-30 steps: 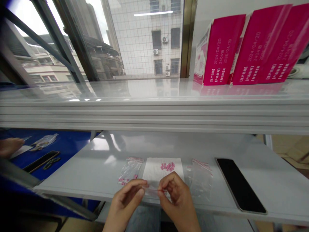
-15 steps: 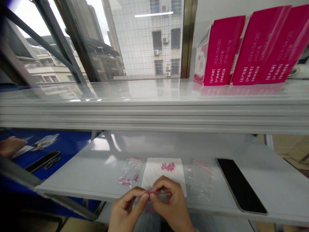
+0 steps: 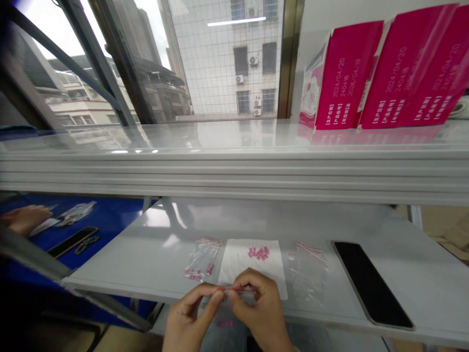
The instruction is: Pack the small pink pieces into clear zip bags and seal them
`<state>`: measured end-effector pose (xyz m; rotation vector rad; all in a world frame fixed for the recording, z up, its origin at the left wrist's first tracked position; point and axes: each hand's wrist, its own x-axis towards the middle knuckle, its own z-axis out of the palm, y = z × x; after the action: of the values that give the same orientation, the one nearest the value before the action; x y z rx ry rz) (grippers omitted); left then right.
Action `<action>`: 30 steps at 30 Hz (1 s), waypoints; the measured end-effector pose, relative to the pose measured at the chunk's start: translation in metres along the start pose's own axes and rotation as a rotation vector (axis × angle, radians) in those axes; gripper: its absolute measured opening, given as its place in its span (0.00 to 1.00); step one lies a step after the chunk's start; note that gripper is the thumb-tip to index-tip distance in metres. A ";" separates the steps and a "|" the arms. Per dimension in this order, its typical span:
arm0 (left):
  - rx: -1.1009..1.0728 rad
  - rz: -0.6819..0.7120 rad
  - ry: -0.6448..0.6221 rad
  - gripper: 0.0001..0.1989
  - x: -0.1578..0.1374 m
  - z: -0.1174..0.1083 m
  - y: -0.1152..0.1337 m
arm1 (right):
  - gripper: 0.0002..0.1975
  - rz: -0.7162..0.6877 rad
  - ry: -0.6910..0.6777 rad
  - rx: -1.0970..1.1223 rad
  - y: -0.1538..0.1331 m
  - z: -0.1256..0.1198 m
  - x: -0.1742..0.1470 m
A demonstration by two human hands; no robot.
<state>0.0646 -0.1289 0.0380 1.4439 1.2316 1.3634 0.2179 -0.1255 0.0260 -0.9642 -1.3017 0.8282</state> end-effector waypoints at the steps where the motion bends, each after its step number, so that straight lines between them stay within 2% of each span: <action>1: 0.007 -0.006 0.009 0.10 0.001 -0.003 -0.001 | 0.03 0.003 0.005 0.025 0.002 0.001 0.000; 7: 0.067 -0.014 -0.015 0.12 0.005 -0.019 -0.003 | 0.04 0.024 0.005 0.094 0.009 0.006 0.000; 12: 0.059 -0.018 0.037 0.12 0.004 -0.023 0.001 | 0.04 0.025 0.033 0.136 0.009 0.008 0.000; 18: 0.068 0.002 -0.012 0.11 0.009 -0.033 -0.001 | 0.05 0.056 -0.014 0.156 0.009 0.004 0.001; 21: -0.018 0.051 -0.015 0.11 0.010 -0.030 0.002 | 0.05 0.030 0.012 0.170 0.002 0.004 0.001; 24: -0.081 0.123 -0.102 0.09 0.008 -0.023 0.005 | 0.06 0.033 -0.053 0.188 -0.005 0.007 0.001; 26: -0.054 0.114 -0.148 0.08 0.007 -0.018 0.006 | 0.06 0.041 -0.059 0.217 -0.007 0.010 0.000; 30: -0.023 0.055 -0.115 0.10 0.005 -0.016 0.010 | 0.07 0.037 -0.029 0.234 -0.005 0.018 -0.005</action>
<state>0.0499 -0.1271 0.0508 1.5281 1.1068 1.3074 0.1997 -0.1298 0.0292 -0.7941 -1.1844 1.0023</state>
